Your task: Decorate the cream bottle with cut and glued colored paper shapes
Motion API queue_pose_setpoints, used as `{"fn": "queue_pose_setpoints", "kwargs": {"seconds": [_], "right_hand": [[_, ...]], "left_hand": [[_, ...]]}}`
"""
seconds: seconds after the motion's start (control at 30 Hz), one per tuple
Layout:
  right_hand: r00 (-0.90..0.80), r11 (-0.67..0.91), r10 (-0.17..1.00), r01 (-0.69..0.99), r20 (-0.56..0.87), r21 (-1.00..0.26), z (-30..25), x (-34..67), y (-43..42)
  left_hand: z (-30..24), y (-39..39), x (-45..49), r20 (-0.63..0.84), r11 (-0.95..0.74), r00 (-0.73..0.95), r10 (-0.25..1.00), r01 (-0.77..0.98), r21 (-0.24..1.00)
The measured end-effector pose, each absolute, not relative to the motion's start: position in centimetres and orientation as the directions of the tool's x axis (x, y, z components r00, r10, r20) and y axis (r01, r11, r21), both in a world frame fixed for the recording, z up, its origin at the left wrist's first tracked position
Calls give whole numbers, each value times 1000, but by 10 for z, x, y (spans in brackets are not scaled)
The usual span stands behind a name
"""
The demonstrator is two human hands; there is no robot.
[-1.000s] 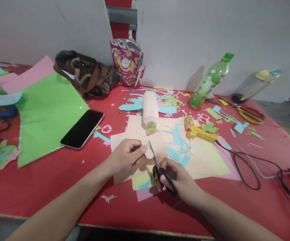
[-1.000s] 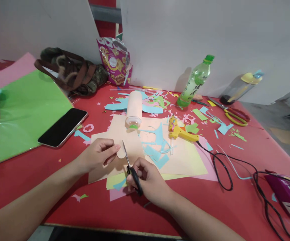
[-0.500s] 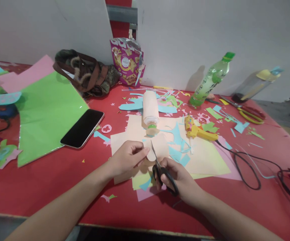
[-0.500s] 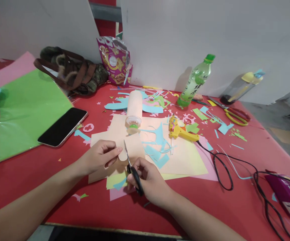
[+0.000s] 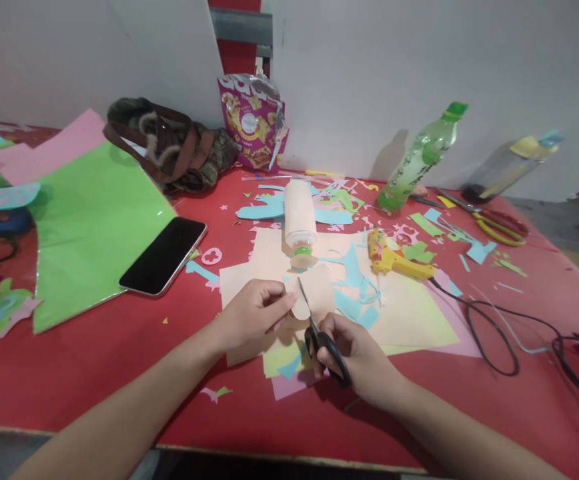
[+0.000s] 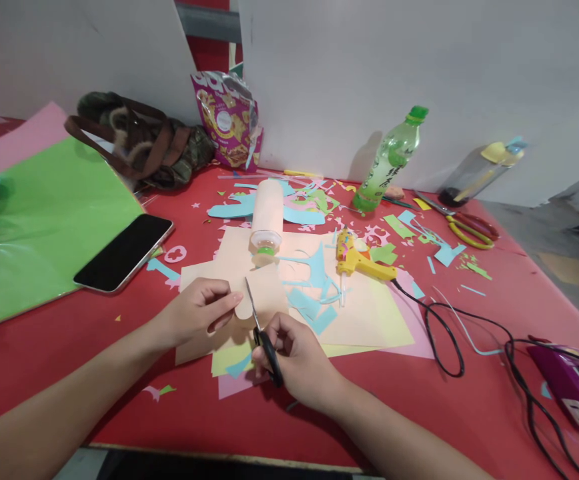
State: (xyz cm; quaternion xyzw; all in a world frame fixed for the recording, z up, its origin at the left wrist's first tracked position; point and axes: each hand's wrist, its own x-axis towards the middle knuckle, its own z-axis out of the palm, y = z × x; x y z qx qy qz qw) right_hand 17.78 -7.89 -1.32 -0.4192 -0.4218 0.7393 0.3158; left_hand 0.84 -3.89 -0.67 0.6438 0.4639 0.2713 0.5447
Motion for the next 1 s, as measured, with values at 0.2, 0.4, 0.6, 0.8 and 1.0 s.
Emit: {"fn": "queue_pose_setpoints", "kwargs": {"seconds": [0.2, 0.4, 0.6, 0.8, 1.0], "right_hand": [[-460, -443, 819, -128, -342, -887, -16, 179, -79], [-464, -454, 813, -127, -352, -882, -16, 179, -78], [-469, -451, 815, -143, -340, -881, -15, 178, -78], [-448, -456, 821, -140, -355, -879, -14, 177, -79], [-422, -454, 828, -115, -370, -883, -13, 177, -78]], "left_hand": [[-6, -39, 7, -162, 32, 433, 887, 291, 956], [-5, -39, 7, -171, 34, 467, 868, 288, 957], [-5, -38, 8, -181, 44, 473, 862, 286, 957], [-6, -38, 8, -180, 47, 474, 862, 278, 960], [-7, -40, 8, -182, 64, 478, 859, 254, 965]]}}
